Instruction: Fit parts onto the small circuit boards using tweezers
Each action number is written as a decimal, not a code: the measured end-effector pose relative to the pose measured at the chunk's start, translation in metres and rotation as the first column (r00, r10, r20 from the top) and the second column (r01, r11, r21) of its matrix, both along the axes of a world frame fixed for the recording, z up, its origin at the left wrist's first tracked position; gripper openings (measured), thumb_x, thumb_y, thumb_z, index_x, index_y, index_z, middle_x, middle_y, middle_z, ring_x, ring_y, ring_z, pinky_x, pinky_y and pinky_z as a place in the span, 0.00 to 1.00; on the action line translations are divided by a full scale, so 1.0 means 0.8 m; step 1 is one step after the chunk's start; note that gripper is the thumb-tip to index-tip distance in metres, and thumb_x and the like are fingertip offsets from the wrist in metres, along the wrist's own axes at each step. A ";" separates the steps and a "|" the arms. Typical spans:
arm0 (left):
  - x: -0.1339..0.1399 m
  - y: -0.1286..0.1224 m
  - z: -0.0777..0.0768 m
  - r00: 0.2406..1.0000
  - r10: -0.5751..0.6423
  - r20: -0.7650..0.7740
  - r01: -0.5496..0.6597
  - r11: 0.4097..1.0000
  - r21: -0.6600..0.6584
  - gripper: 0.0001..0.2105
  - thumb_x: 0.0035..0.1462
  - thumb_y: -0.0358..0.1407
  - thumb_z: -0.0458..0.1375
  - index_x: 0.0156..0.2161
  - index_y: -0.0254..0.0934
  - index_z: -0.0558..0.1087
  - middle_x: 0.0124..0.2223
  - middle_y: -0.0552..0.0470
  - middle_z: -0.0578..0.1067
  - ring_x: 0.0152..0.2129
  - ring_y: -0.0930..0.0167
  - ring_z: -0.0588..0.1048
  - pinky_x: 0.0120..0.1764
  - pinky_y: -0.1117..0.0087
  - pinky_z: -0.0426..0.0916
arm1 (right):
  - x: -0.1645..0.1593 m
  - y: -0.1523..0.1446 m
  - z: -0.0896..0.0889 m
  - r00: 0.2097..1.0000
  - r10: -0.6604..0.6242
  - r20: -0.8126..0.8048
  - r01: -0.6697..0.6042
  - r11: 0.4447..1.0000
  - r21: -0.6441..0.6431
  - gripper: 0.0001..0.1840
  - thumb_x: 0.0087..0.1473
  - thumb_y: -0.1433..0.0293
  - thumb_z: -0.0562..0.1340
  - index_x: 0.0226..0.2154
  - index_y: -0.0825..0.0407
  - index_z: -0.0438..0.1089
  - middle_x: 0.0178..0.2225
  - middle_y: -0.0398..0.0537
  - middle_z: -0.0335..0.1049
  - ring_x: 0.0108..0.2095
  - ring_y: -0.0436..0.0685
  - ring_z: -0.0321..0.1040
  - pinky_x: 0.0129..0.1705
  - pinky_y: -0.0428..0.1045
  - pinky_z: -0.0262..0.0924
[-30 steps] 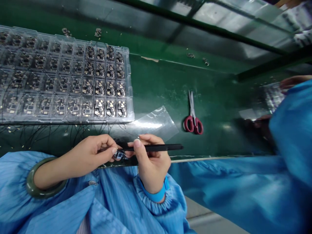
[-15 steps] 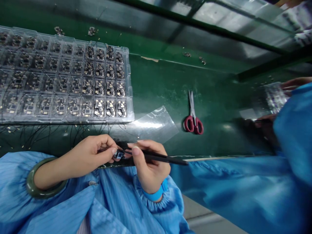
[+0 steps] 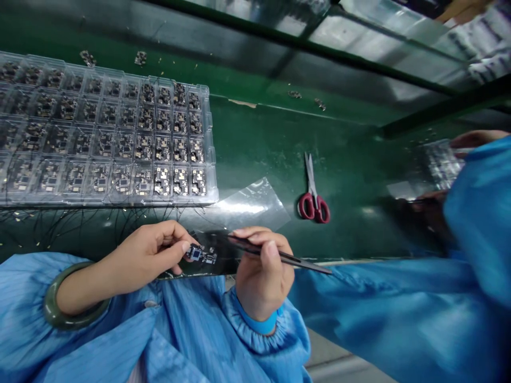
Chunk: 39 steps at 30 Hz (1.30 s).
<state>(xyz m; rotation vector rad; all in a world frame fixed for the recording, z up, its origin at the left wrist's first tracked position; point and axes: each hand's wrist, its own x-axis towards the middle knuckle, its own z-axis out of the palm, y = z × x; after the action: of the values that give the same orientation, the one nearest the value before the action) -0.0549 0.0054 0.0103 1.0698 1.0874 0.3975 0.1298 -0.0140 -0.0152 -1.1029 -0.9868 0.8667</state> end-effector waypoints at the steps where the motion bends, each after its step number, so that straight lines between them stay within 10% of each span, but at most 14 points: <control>1: 0.000 0.000 0.001 1.000 0.008 -0.013 -0.008 1.000 0.018 0.12 0.61 0.40 0.52 0.41 0.33 0.70 0.33 0.52 0.75 0.21 0.78 0.71 0.27 0.76 0.67 | 0.001 0.001 0.001 1.000 -0.012 0.021 0.012 1.000 0.005 0.11 0.62 0.69 0.53 0.32 0.49 0.70 0.33 0.44 0.72 0.36 0.52 0.71 0.39 0.50 0.67; 5: 0.000 0.001 0.003 0.996 0.092 -0.006 -0.091 0.990 0.111 0.10 0.61 0.39 0.52 0.39 0.34 0.69 0.23 0.59 0.68 0.19 0.79 0.67 0.24 0.78 0.62 | 0.002 -0.002 0.005 0.961 0.080 0.266 -0.060 0.995 -0.082 0.10 0.63 0.71 0.53 0.39 0.48 0.70 0.39 0.44 0.72 0.40 0.52 0.69 0.46 0.50 0.62; 10: 0.000 -0.002 0.001 0.993 0.119 0.021 -0.121 0.985 0.120 0.12 0.61 0.41 0.51 0.38 0.33 0.69 0.26 0.58 0.66 0.17 0.80 0.63 0.22 0.78 0.59 | -0.005 -0.004 0.012 0.820 0.388 0.422 -0.277 0.912 -0.301 0.05 0.59 0.70 0.58 0.33 0.49 0.69 0.26 0.40 0.71 0.27 0.48 0.69 0.30 0.43 0.62; 22: -0.002 -0.006 -0.003 0.985 0.166 0.042 -0.171 0.957 0.233 0.07 0.60 0.38 0.55 0.35 0.37 0.64 0.25 0.59 0.66 0.19 0.79 0.62 0.22 0.79 0.58 | -0.014 0.000 0.022 0.792 0.315 0.522 -0.298 0.947 -0.119 0.06 0.57 0.75 0.59 0.30 0.49 0.67 0.23 0.39 0.70 0.23 0.47 0.66 0.26 0.43 0.59; 29: -0.007 -0.003 -0.002 0.995 0.087 -0.052 -0.043 0.823 0.567 0.05 0.62 0.31 0.53 0.39 0.40 0.71 0.29 0.58 0.72 0.22 0.79 0.67 0.26 0.78 0.61 | -0.015 0.002 0.023 0.768 0.278 0.578 -0.320 0.947 -0.029 0.06 0.57 0.76 0.59 0.31 0.50 0.67 0.22 0.40 0.67 0.22 0.48 0.64 0.25 0.44 0.59; 34: -0.012 0.001 0.005 0.994 0.012 -0.106 0.025 0.941 0.338 0.09 0.62 0.35 0.52 0.34 0.37 0.73 0.20 0.61 0.65 0.15 0.79 0.64 0.21 0.78 0.59 | -0.014 0.003 0.021 0.751 0.329 0.572 -0.376 0.926 -0.040 0.06 0.57 0.76 0.58 0.31 0.50 0.67 0.24 0.40 0.69 0.23 0.48 0.64 0.25 0.44 0.59; 39: -0.012 -0.005 0.007 0.995 0.052 0.089 -0.068 0.980 0.185 0.13 0.64 0.40 0.49 0.49 0.37 0.65 0.24 0.58 0.71 0.18 0.76 0.70 0.25 0.76 0.66 | -0.014 0.002 0.019 0.813 0.281 0.510 -0.275 0.957 -0.090 0.05 0.58 0.74 0.59 0.30 0.50 0.67 0.23 0.40 0.68 0.23 0.48 0.65 0.26 0.45 0.60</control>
<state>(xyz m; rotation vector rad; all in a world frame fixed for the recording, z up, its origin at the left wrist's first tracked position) -0.0646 0.0015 0.0162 1.1779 1.0236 0.5981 0.1189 -0.0123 0.0001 -1.2532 -1.6311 0.8200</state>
